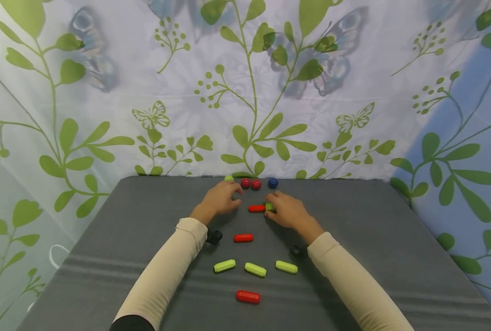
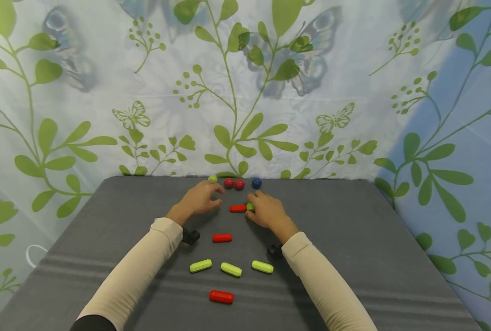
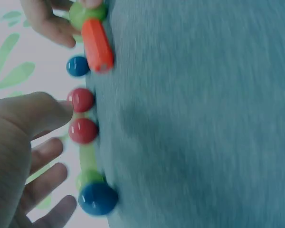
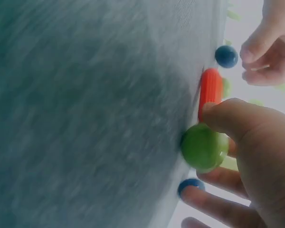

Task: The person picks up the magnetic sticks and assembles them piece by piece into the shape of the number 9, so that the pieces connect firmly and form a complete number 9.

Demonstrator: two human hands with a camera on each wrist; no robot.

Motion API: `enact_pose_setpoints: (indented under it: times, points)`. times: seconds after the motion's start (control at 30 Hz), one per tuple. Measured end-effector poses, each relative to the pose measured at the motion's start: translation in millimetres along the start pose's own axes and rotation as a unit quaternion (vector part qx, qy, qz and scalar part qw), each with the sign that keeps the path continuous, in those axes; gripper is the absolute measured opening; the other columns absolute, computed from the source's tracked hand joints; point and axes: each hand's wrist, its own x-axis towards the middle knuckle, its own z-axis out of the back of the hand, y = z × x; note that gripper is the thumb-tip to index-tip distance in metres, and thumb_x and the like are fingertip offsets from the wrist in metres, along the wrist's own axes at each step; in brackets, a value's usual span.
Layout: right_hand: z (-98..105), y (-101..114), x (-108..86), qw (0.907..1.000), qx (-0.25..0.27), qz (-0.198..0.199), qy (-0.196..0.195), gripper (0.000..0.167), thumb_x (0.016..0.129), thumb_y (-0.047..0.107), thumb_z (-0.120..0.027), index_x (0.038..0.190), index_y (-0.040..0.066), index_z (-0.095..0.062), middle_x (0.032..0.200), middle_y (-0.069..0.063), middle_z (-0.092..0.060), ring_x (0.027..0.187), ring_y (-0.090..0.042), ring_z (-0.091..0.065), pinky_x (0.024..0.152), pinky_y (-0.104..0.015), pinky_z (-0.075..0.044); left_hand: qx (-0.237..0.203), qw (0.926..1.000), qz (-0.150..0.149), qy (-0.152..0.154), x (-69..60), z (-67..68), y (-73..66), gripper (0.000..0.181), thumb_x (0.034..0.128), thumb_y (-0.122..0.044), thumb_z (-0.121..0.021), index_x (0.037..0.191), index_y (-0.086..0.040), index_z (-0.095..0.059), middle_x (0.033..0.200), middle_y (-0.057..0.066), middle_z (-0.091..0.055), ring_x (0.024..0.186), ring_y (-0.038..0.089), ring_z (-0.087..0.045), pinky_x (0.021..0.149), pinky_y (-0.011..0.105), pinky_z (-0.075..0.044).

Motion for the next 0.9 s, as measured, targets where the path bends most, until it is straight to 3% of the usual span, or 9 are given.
enact_pose_setpoints:
  times: [0.17, 0.4, 0.63, 0.9]
  points:
    - [-2.7, 10.5, 6.3, 0.9977, -0.045, 0.037, -0.035, 0.042, 0.093, 0.034, -0.075, 0.128, 0.013, -0.066, 0.116, -0.008, -0.063, 0.095, -0.027, -0.064, 0.078, -0.046, -0.054, -0.004, 0.9985, 0.039, -0.038, -2.6, 0.7, 20.2, 0.041, 0.0954, -0.024, -0.071, 0.134, -0.014, -0.062, 0.134, 0.011, -0.052, 0.124, 0.034, -0.048, 0.091, 0.052, -0.049]
    - [-10.4, 19.2, 13.4, 0.9965, -0.075, 0.028, -0.023, 0.023, 0.094, 0.026, -0.074, 0.113, 0.014, -0.070, 0.107, -0.005, -0.066, 0.093, -0.028, -0.065, 0.080, -0.049, -0.052, -0.006, 0.9965, 0.079, -0.025, -3.3, -12.6, 37.6, 0.046, 0.0951, -0.023, -0.071, 0.139, -0.014, -0.059, 0.138, 0.014, -0.052, 0.125, 0.034, -0.052, 0.097, 0.053, -0.046]
    - [-9.9, 19.5, 16.0, 0.9975, -0.069, 0.011, -0.008, 0.022, 0.095, 0.024, -0.073, 0.114, 0.016, -0.071, 0.112, -0.004, -0.067, 0.099, -0.028, -0.065, 0.084, -0.050, -0.051, -0.016, 0.9970, 0.070, -0.031, -5.8, -15.1, 42.6, 0.037, 0.0960, -0.016, -0.069, 0.132, -0.008, -0.062, 0.129, 0.016, -0.059, 0.117, 0.033, -0.059, 0.097, 0.050, -0.047]
    - [-8.4, 18.1, 18.2, 0.9983, -0.057, 0.008, -0.001, 0.024, 0.095, 0.025, -0.073, 0.117, 0.015, -0.070, 0.114, -0.004, -0.067, 0.100, -0.028, -0.065, 0.085, -0.050, -0.051, -0.020, 0.9982, 0.056, -0.011, -4.9, -14.8, 35.9, 0.037, 0.0950, -0.021, -0.072, 0.128, -0.009, -0.063, 0.124, 0.015, -0.062, 0.114, 0.033, -0.060, 0.096, 0.049, -0.047]
